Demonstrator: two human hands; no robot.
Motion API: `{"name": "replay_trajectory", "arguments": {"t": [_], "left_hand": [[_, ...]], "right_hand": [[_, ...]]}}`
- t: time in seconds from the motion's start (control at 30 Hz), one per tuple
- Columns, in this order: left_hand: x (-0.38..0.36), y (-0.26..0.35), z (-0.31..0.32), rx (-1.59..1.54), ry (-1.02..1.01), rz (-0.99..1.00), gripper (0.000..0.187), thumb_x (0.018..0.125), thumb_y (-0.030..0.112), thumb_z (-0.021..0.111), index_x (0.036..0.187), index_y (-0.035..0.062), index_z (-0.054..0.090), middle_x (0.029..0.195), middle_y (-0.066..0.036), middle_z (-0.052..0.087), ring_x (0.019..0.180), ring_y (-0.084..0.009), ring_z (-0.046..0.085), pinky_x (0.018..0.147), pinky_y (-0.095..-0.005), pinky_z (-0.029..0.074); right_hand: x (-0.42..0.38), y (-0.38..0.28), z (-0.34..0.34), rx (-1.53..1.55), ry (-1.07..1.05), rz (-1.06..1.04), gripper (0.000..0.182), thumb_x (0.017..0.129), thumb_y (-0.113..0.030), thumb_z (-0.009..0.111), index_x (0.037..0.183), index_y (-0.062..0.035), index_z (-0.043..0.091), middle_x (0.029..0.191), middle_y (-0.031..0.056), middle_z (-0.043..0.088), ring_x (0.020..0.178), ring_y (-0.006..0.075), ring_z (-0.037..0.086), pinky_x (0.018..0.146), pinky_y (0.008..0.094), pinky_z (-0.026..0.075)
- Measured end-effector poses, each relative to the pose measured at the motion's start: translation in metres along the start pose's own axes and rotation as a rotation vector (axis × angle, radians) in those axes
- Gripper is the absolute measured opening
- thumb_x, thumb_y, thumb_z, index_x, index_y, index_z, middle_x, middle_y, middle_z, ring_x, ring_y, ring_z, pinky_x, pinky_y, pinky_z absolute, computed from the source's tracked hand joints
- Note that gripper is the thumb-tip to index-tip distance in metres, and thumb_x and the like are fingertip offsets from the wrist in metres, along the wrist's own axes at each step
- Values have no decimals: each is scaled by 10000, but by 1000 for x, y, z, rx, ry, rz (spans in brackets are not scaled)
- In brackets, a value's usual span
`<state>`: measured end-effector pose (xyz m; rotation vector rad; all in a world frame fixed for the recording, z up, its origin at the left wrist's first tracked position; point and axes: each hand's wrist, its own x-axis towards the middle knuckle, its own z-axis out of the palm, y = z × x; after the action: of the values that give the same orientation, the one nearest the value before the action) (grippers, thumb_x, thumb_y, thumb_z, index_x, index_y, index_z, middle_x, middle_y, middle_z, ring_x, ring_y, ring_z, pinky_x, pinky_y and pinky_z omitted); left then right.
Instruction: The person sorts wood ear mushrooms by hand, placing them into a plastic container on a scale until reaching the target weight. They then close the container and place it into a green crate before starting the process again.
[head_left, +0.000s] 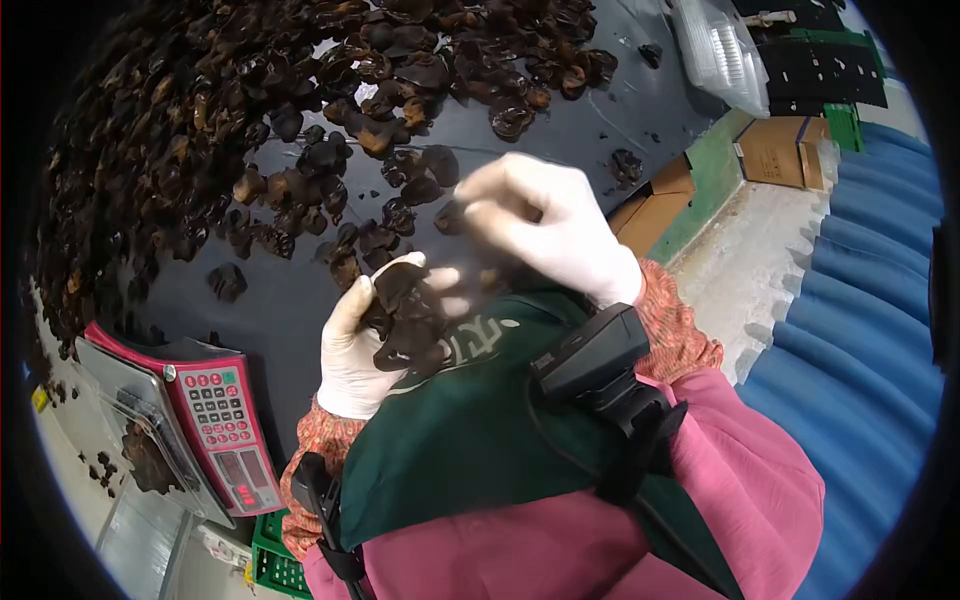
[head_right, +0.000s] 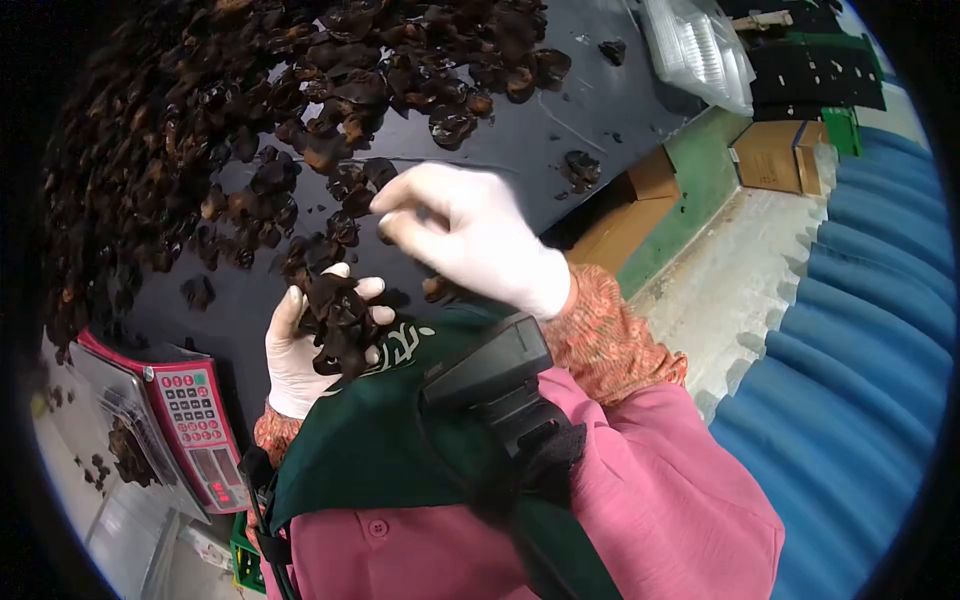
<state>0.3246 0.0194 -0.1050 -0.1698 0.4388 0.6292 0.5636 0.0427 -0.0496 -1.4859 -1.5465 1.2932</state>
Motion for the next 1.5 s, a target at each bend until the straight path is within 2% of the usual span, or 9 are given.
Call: {"name": "replay_trajectory", "arguments": {"t": [0.2,0.3,0.33,0.47,0.6,0.8,0.93,1.1,1.5], "left_hand": [[-1,-2,-7,-12,-27,0,531,995,363,530,1394,12,530,1336,-262,603,1160,-400,621,990,-550,508],[-2,-2,-6,14,-24,3,555,1001,396,527,1399,9,523,1339,-260,602,1167,-385,618,980,-542,514],[-3,-1,-6,13,-15,-4,556,1004,407,524,1394,11,526,1338,-258,603,1167,-384,617,977,-540,515],[4,-2,-1,-51,53,-23,552,1016,449,509,1376,31,542,1330,-249,606,1165,-381,613,966,-543,517],[1,-3,4,-38,37,-72,497,1013,407,520,1358,52,557,1322,-244,610,1152,-378,615,960,-567,517],[-2,-2,1,-35,27,-44,473,1005,352,531,1350,29,560,1313,-255,616,1156,-399,606,955,-584,515],[0,-1,4,-90,71,-56,509,1022,404,493,1357,25,553,1301,-259,620,1136,-409,612,948,-582,516],[10,1,15,-93,106,-15,520,960,499,586,1263,77,620,1177,-230,671,976,-375,668,871,-519,552],[-12,24,15,20,9,256,518,1033,380,497,1443,63,476,1304,-223,619,1084,-353,649,845,-455,581]], "right_hand": [[13,51,14,-915,73,-386,234,795,-184,717,1017,-130,666,889,50,636,758,278,650,705,373,504],[18,28,12,-574,159,-330,168,829,-165,715,973,-104,656,889,71,626,749,236,640,684,383,487],[4,6,5,-40,13,245,173,845,-144,708,1007,-89,677,920,66,653,726,193,640,648,345,501],[-1,-7,-6,-73,-241,-127,260,848,-182,720,1088,-86,692,880,49,672,700,158,652,630,309,510],[28,30,-1,-535,197,-334,251,821,-229,748,1032,-107,685,931,55,656,717,236,628,666,361,507],[60,69,8,-903,303,-405,232,828,-190,720,1042,-104,702,886,81,645,701,258,628,656,364,510],[46,39,-5,-468,258,-165,239,849,-108,709,1086,-77,721,921,44,670,657,136,599,634,274,492],[19,-14,-8,-177,-201,-273,355,826,-264,752,1108,-54,707,883,76,659,688,187,612,636,325,506],[9,-5,-6,-72,93,-65,197,928,-19,619,1107,11,697,966,75,691,887,122,647,793,256,501]]}}
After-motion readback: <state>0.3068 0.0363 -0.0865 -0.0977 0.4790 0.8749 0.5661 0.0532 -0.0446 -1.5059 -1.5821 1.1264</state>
